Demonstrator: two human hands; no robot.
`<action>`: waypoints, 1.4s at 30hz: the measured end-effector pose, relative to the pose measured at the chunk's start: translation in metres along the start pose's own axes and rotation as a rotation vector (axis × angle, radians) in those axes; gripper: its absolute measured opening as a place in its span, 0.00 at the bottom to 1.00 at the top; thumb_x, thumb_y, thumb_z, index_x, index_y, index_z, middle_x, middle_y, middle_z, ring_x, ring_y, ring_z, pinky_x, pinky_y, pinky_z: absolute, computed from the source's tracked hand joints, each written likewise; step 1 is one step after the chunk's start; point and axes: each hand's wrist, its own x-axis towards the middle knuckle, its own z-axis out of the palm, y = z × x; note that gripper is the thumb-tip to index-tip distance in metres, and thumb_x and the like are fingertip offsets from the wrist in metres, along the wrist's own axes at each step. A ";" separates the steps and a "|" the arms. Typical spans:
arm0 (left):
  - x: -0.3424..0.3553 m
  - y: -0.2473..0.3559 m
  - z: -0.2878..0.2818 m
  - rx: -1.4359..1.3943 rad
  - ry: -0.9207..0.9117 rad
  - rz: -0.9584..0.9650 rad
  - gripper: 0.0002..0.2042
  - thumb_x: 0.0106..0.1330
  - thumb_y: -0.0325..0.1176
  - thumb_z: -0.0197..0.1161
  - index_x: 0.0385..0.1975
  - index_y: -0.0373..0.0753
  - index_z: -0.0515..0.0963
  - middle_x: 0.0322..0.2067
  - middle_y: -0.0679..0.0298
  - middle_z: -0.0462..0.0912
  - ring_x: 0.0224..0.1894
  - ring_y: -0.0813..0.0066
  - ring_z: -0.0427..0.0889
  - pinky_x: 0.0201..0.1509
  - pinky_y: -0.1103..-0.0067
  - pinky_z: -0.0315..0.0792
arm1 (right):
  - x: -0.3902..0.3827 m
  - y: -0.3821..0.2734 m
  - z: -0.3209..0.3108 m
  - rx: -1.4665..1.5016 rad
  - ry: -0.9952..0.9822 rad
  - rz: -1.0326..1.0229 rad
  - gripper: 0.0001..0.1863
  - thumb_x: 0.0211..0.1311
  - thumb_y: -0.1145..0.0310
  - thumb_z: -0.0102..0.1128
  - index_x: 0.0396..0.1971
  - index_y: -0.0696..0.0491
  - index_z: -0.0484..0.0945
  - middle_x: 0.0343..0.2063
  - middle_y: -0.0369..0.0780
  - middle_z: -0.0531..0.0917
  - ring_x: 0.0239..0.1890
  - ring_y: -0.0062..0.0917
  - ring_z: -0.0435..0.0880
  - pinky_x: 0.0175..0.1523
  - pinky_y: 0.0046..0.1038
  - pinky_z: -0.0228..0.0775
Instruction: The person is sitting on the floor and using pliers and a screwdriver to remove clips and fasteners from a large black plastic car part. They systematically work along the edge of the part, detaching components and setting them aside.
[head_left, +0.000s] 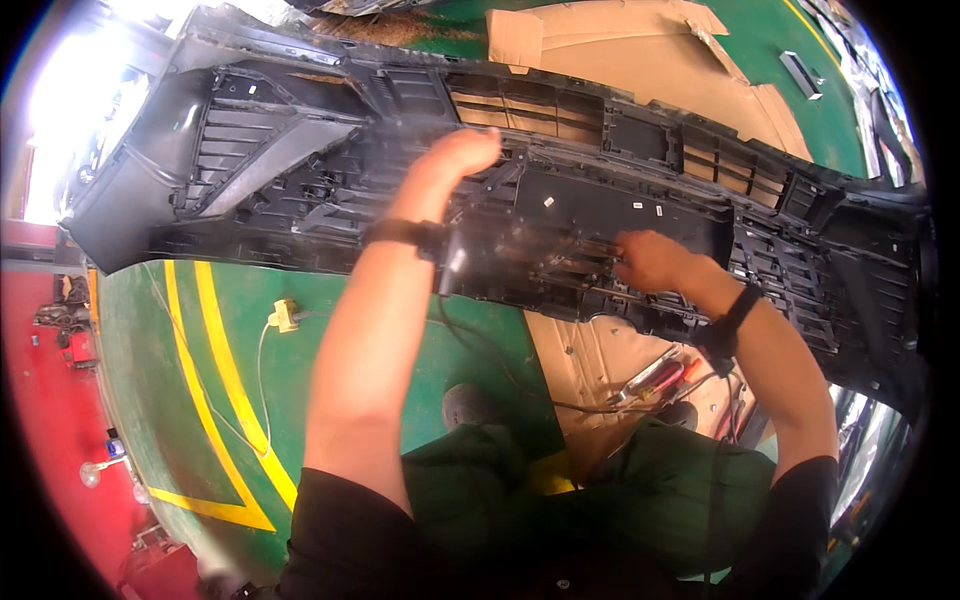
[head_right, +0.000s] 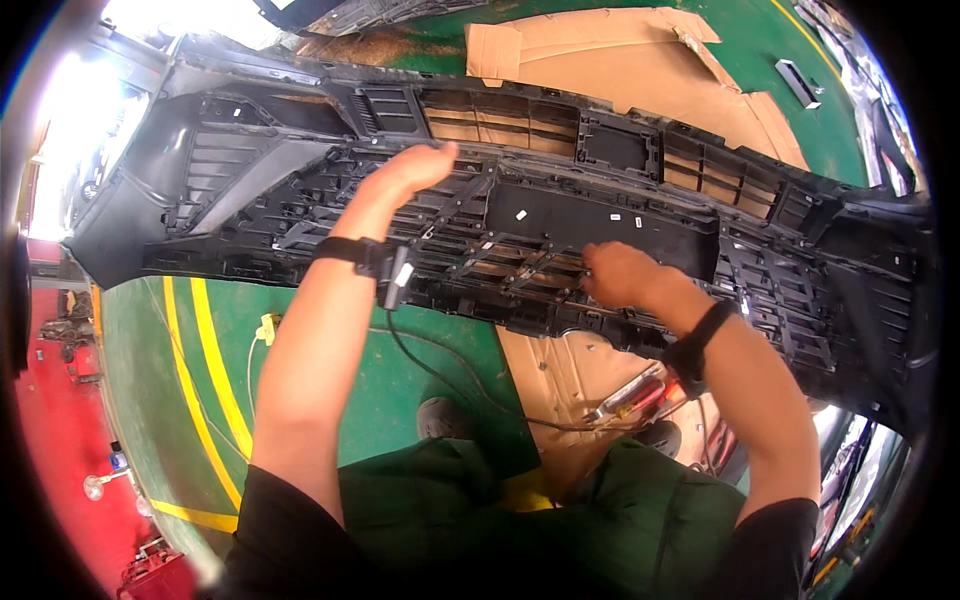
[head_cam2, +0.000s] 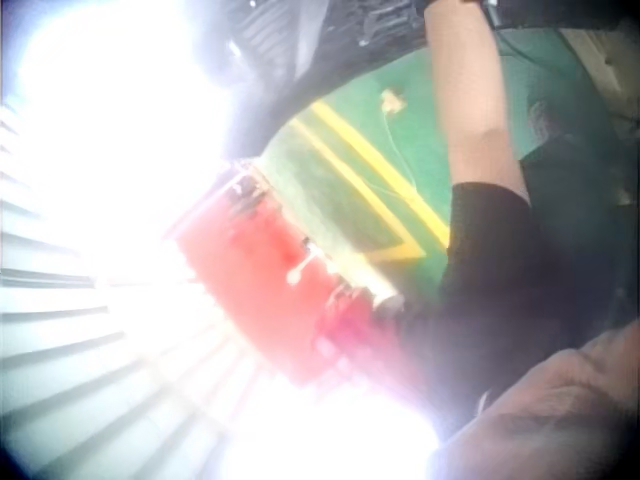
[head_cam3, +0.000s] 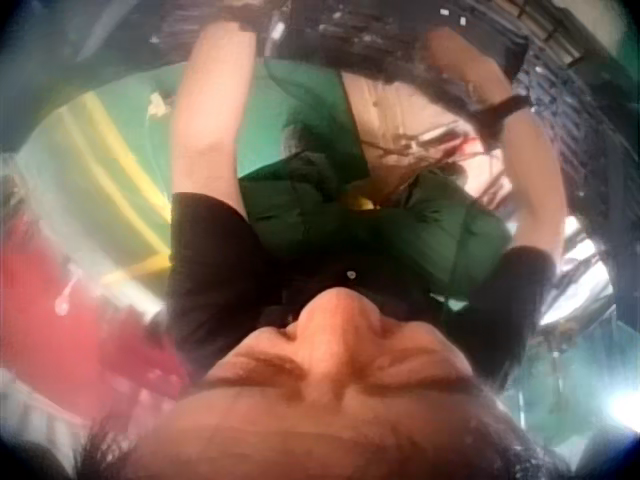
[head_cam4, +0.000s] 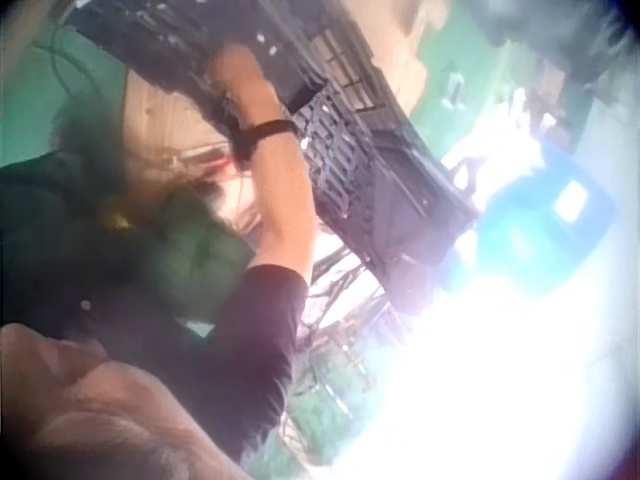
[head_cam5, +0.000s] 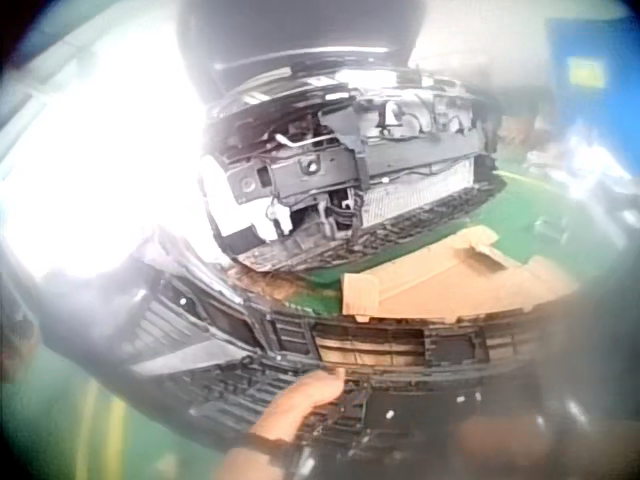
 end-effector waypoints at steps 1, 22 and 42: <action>-0.003 -0.019 -0.009 -0.047 0.009 -0.014 0.39 0.81 0.60 0.44 0.72 0.25 0.65 0.75 0.37 0.61 0.80 0.47 0.59 0.80 0.59 0.57 | 0.009 -0.005 0.012 -0.018 0.015 -0.053 0.20 0.65 0.58 0.64 0.47 0.60 0.81 0.44 0.56 0.87 0.50 0.53 0.86 0.57 0.48 0.79; -0.191 -0.083 -0.157 0.081 0.211 -0.441 0.38 0.79 0.64 0.47 0.62 0.27 0.74 0.45 0.59 0.76 0.46 0.68 0.73 0.57 0.67 0.71 | 0.084 -0.034 0.073 -0.203 0.125 -0.203 0.44 0.55 0.57 0.79 0.67 0.60 0.68 0.62 0.44 0.76 0.66 0.42 0.72 0.61 0.43 0.77; 0.072 -0.243 -0.137 0.446 0.297 0.010 0.33 0.75 0.58 0.56 0.48 0.24 0.81 0.51 0.32 0.81 0.56 0.35 0.81 0.62 0.55 0.74 | 0.119 -0.061 0.045 -0.062 -0.011 0.130 0.33 0.51 0.62 0.80 0.57 0.53 0.78 0.60 0.39 0.77 0.65 0.42 0.73 0.65 0.39 0.77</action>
